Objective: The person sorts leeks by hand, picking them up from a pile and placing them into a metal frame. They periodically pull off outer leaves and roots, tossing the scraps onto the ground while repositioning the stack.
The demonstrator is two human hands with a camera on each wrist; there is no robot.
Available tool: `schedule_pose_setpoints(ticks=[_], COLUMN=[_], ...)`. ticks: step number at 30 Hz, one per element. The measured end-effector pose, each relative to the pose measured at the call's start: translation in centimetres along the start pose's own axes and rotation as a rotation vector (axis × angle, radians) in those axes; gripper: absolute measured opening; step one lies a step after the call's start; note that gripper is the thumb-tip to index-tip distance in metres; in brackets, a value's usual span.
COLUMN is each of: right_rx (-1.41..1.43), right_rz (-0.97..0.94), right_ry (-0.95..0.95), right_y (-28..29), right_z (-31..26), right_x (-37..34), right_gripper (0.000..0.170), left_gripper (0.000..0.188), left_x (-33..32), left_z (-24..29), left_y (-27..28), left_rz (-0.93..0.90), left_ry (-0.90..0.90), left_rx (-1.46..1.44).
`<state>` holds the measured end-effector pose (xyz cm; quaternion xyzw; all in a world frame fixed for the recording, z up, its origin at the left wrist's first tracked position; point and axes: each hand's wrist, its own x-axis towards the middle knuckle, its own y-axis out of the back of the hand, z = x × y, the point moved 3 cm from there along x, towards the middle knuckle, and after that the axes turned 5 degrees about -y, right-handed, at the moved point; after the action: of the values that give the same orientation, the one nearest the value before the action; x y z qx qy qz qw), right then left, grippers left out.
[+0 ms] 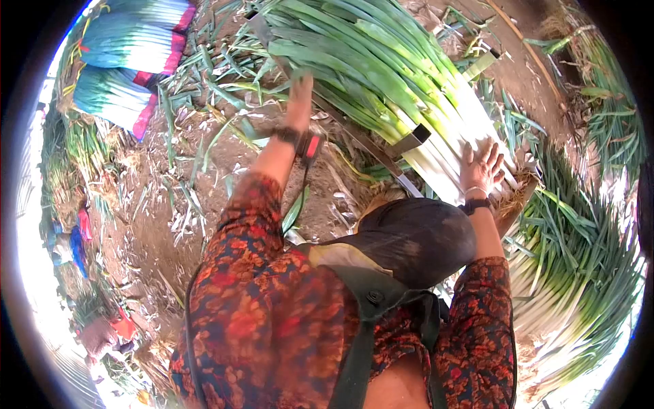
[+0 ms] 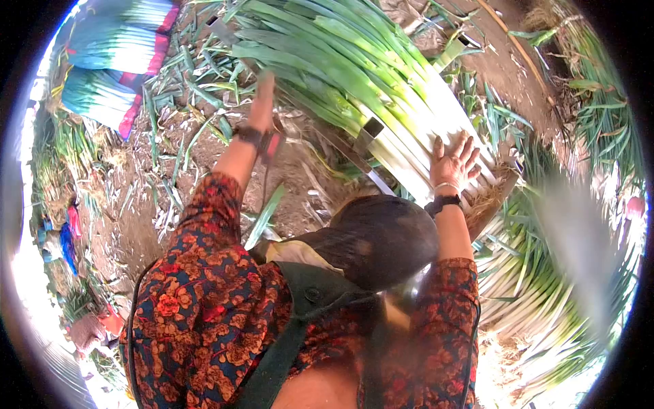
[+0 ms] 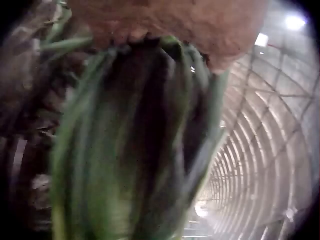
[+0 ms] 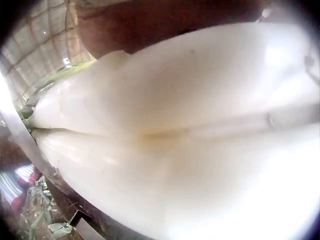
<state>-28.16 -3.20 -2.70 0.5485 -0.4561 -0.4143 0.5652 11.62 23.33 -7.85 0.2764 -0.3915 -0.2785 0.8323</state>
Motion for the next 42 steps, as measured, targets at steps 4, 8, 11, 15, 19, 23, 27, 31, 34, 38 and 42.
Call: schedule_pose_setpoints(ticks=[4,8,11,15,19,23,27,31,34,38,42], right_rx=[-0.008,-0.008,-0.010,0.014,0.109,0.341,0.212,0.176,0.279,0.318,0.355], right_rz=[0.041,0.052,0.018,0.019,0.022,0.213,-0.114,-0.281,-0.057,-0.252,-0.331], right_ry=[-0.002,0.007,-0.014,-0.020,0.035,0.204,0.233,0.223,0.269,0.211,0.114], right_y=[0.0,0.3,1.2,1.2,2.0,5.0,2.2,3.3,4.6,4.2,3.3], right_z=[-0.3,-0.6,-0.8,-1.0,-0.5,-0.1,1.1,1.9,4.5,3.6,3.4], right_x=[-0.2,-0.4,-0.7,-0.7,-0.7,-5.4,-11.4,-10.7,-9.2,-7.5,-7.2], right_gripper=[0.076,0.074,0.073,0.075,0.075,0.062,0.052,0.033,0.025,0.030,0.036], left_gripper=[0.051,0.070,0.073,0.070,0.070,0.043,0.025,0.029,0.027,0.021,0.016], left_x=[12.8,14.5,16.5,17.6,15.8,12.2,7.9,4.9,4.5,3.9,3.0], left_z=[8.3,-0.1,-5.7,4.1,9.5,12.5,16.2,17.2,18.6,18.7,19.2], left_y=[4.2,-2.6,-4.7,3.0,7.8,10.2,8.0,3.0,1.8,0.4,1.1], left_rz=[0.103,-0.127,-0.593,-0.592,-0.587,-0.212,-0.102,-0.267,-0.290,-0.265,-0.347], left_ry=[0.255,0.440,0.339,0.399,0.439,0.164,-0.308,-0.522,-0.543,-0.600,-0.592], left_rx=[-0.018,0.256,0.487,0.640,0.690,0.768,0.517,0.289,0.292,0.367,0.345])
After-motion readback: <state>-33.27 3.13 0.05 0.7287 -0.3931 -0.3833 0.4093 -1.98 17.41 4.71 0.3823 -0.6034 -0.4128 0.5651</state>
